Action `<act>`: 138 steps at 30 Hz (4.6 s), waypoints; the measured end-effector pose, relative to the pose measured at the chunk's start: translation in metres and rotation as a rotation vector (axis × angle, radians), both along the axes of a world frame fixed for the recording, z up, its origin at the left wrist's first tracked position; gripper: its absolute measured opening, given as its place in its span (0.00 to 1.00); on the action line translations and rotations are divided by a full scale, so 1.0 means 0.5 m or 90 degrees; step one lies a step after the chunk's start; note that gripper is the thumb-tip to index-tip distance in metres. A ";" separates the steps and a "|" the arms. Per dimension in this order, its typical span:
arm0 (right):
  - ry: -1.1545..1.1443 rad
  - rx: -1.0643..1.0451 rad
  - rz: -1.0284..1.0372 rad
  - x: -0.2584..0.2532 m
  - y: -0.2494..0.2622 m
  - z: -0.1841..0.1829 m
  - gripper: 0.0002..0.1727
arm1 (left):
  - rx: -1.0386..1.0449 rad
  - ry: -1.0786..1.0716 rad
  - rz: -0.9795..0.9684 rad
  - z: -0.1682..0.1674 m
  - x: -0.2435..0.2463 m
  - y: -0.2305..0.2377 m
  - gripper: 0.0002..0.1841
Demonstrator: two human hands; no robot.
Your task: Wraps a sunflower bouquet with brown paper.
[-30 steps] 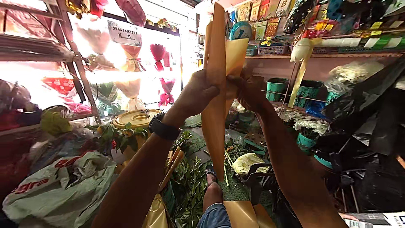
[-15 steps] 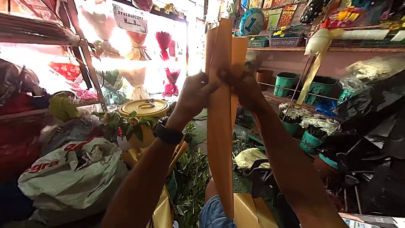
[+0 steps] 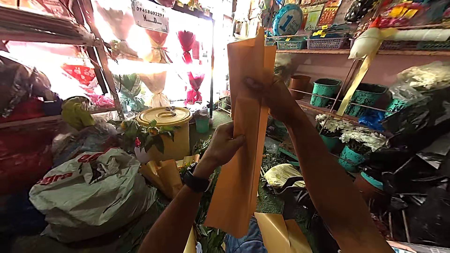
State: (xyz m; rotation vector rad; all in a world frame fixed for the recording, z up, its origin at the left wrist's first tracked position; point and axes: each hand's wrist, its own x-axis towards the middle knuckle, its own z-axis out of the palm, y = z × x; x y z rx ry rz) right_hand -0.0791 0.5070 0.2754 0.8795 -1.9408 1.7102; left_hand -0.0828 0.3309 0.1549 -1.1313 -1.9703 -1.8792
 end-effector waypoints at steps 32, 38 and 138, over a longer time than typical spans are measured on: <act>-0.070 -0.172 0.016 -0.105 0.016 0.015 0.13 | 0.068 -0.301 -0.097 -0.211 0.005 -0.037 0.14; -0.076 -0.192 0.051 -0.121 0.012 0.008 0.13 | 0.098 -0.327 -0.115 -0.219 0.000 -0.047 0.13; -0.417 -0.051 0.088 -0.611 -0.340 -0.945 0.29 | -0.472 -0.323 0.956 -0.910 -0.226 -0.202 0.26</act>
